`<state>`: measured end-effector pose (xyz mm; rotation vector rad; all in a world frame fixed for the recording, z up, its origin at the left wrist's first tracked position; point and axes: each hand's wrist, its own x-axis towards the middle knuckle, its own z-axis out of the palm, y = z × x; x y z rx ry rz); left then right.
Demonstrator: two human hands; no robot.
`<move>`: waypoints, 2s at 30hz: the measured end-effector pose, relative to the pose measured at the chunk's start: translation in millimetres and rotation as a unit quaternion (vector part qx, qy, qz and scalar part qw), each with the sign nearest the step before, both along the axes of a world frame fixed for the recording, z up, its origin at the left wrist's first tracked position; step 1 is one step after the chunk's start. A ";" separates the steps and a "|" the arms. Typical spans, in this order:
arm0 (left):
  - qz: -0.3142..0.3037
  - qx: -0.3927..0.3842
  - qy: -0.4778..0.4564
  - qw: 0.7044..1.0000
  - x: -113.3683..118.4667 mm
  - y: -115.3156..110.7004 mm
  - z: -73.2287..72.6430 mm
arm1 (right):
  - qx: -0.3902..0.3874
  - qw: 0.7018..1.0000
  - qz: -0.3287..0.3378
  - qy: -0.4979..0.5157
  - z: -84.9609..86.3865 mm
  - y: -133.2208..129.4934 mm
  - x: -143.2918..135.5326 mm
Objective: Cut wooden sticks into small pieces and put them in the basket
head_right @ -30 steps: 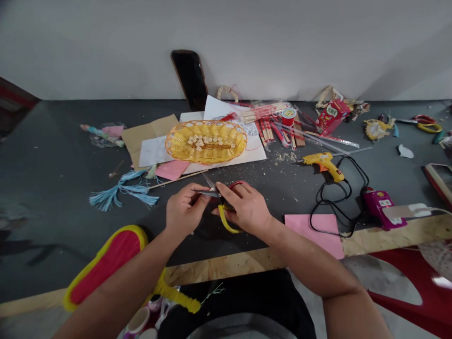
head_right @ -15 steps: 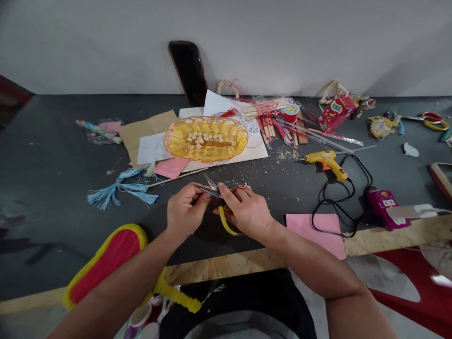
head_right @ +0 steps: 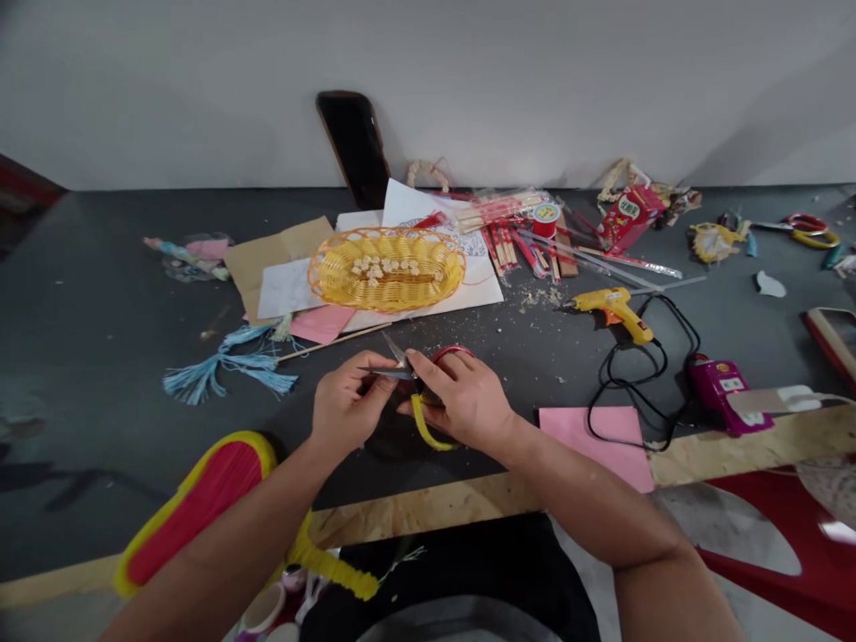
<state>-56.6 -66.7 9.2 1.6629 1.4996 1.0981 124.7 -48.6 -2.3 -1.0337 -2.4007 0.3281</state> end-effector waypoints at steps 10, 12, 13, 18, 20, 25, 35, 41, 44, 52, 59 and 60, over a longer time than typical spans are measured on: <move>0.014 0.010 0.009 1.000 1.2 0.9 2.8 | 0.029 0.998 -0.031 -0.039 -5.1 -6.6 -5.4; 0.020 0.008 0.015 1.000 1.1 0.7 2.9 | 0.032 0.998 -0.032 -0.044 -5.4 -6.2 -5.0; 0.024 0.009 0.020 0.999 1.1 0.6 2.8 | 0.032 0.998 -0.029 -0.044 -5.4 -5.6 -4.5; 0.017 0.034 0.044 0.998 0.2 2.2 0.8 | 0.016 0.999 -0.026 -0.026 -4.4 -0.9 -1.5; 0.012 0.044 0.052 0.998 -0.6 3.2 -0.6 | 0.019 0.999 -0.023 -0.016 -3.4 0.8 -0.9; 0.019 0.041 0.061 0.997 -1.6 2.5 -2.0 | 0.022 0.999 -0.019 -0.014 -1.3 3.0 -1.3; 0.019 0.048 0.012 0.999 -0.2 2.5 -1.4 | 0.003 1.000 -0.009 -0.004 -1.6 1.4 -1.9; 0.024 0.025 -0.001 0.999 0.7 2.5 -3.7 | -0.015 1.000 -0.008 0.006 -0.4 1.0 -1.2; 0.022 0.029 0.000 0.999 -0.1 3.1 -4.2 | -0.026 1.000 -0.008 0.008 -0.1 0.6 -0.8; 0.029 0.048 -0.021 0.998 3.3 4.3 -5.1 | -0.019 1.000 -0.002 0.010 -4.4 -0.5 -1.8; 0.050 0.049 -0.003 0.998 6.5 2.5 -8.0 | -0.007 1.000 -0.007 -0.001 -2.2 -0.8 -3.9; 0.047 0.056 0.011 0.997 5.9 2.2 -8.0 | -0.001 1.000 -0.005 0.001 -2.4 -0.9 -4.0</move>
